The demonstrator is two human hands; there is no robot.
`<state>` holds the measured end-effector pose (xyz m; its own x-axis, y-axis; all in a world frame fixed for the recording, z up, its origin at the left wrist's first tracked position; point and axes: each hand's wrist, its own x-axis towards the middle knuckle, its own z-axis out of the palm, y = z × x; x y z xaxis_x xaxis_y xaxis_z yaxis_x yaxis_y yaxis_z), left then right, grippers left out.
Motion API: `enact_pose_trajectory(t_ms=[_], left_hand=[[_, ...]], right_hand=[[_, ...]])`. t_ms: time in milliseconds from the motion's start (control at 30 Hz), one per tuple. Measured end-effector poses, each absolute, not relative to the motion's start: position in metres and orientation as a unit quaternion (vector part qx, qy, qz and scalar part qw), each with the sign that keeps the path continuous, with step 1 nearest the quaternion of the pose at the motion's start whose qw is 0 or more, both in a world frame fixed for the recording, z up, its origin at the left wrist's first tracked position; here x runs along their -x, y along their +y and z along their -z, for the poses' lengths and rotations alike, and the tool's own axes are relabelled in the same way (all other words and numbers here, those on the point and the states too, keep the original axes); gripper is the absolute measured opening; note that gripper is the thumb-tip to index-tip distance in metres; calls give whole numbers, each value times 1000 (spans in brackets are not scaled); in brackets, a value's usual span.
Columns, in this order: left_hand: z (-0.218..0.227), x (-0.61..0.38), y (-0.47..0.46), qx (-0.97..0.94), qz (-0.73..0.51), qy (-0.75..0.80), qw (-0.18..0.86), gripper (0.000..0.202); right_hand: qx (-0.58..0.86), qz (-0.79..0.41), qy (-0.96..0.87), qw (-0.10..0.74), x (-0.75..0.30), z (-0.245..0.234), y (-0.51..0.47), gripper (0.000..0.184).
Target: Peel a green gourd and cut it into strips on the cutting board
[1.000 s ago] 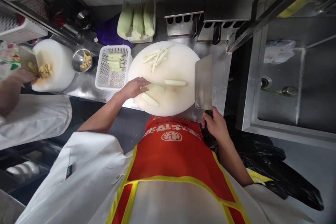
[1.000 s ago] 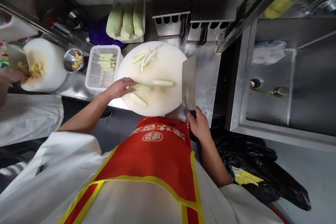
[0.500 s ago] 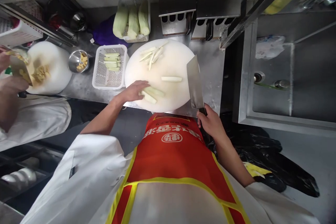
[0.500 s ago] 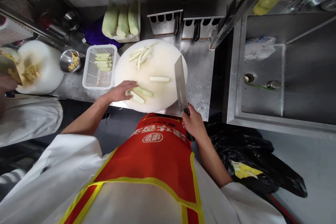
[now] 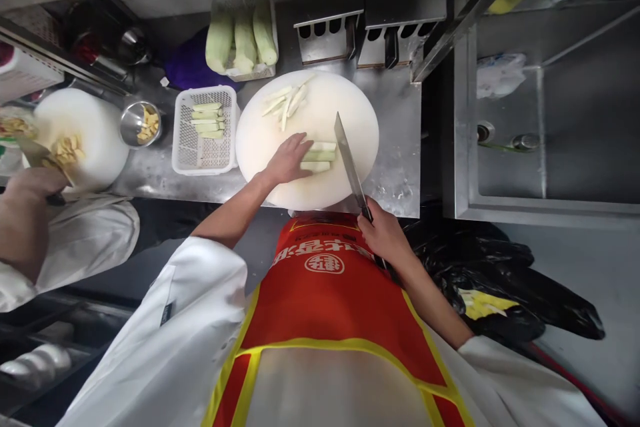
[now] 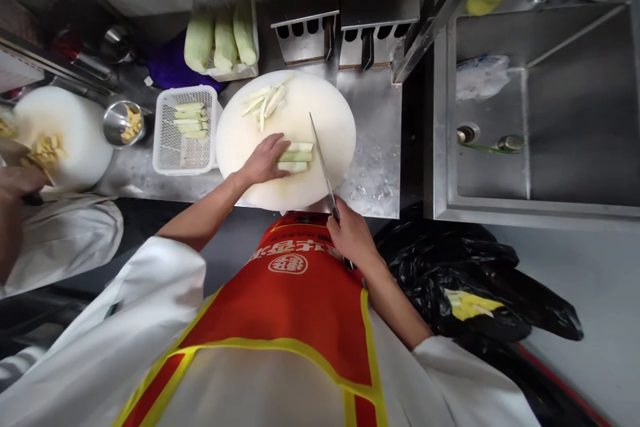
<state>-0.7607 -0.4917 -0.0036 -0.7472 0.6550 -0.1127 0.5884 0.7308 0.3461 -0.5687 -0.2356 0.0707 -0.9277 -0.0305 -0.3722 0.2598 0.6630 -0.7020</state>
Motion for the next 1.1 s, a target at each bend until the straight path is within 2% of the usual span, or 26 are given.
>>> enact_pose_trajectory(t_ms=[100,233,367,500,600,733,833,967,1100], left_hand=[[15,764,-490,-380,-174,900,122,84],[28,757,-496,-361,-192,909,80,75],[34,746,-501,-322,-215,921,46,73],[31,742,-501,-322,-261,908,66,76],[28,746,-506,-255,-390,882,65,79],[32,760,-514,-11,-610,792,14,86],[39,763,-510,63,-679,731,14,95],[41,749,-494,48,-664,746,-10,88],[27,740,-500,-46,-574,817,-40,62]], right_hand=[[-68,408,896,159,563,-69,-247,45],[-45,416,896,148,558,-65,-265,46],[-29,410,897,160,559,-66,-278,51],[-42,401,895,191,560,-73,-280,54],[-67,395,897,190,559,-78,-278,53],[-85,396,896,181,558,-78,-281,51],[-79,394,896,191,559,-77,-287,52],[-70,389,897,197,561,-77,-293,52],[-98,395,892,196,560,-84,-290,48]])
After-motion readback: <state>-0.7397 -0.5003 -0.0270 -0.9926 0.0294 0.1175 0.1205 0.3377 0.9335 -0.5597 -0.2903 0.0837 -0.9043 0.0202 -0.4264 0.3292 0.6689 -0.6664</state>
